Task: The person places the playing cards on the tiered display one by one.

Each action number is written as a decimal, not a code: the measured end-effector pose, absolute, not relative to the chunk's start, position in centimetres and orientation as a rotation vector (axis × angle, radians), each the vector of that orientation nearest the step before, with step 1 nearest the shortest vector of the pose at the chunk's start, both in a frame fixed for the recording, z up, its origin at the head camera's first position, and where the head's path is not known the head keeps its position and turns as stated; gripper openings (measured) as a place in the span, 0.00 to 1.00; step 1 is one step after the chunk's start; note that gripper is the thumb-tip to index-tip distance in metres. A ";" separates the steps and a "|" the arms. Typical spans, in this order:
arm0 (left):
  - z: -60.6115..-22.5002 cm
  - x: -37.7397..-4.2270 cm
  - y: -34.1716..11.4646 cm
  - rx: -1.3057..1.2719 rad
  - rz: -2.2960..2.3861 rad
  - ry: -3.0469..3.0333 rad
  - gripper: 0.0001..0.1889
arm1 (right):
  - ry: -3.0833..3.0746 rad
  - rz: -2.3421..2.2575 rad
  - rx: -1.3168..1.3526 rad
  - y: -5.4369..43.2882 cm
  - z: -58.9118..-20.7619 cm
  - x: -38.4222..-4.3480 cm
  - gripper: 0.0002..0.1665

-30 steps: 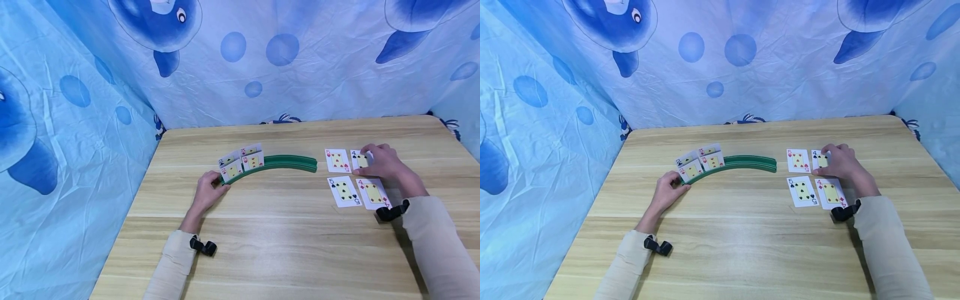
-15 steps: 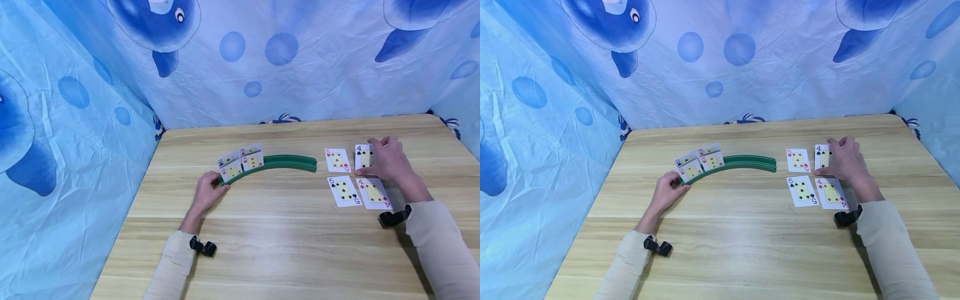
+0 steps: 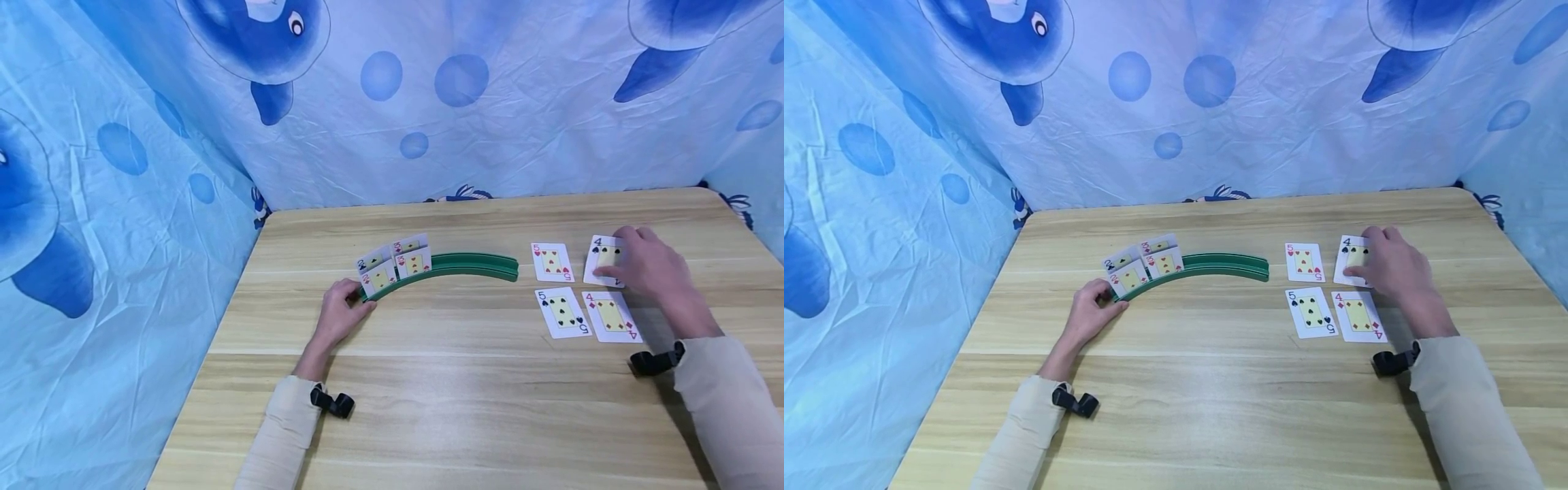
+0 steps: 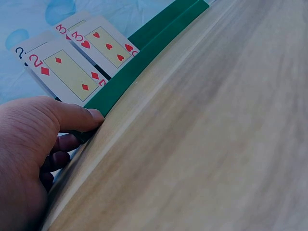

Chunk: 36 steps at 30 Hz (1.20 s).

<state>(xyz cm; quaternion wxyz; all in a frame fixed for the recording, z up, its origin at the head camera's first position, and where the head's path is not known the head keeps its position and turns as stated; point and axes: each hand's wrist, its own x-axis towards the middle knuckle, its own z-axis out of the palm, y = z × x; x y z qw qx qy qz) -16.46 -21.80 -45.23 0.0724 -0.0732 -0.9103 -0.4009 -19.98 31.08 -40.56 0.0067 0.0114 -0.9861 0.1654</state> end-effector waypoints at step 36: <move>-45.1 -16.4 -21.7 -0.210 -1.203 -2.746 0.20 | -2.850 0.719 0.322 30.5 -35.4 -18.2 0.15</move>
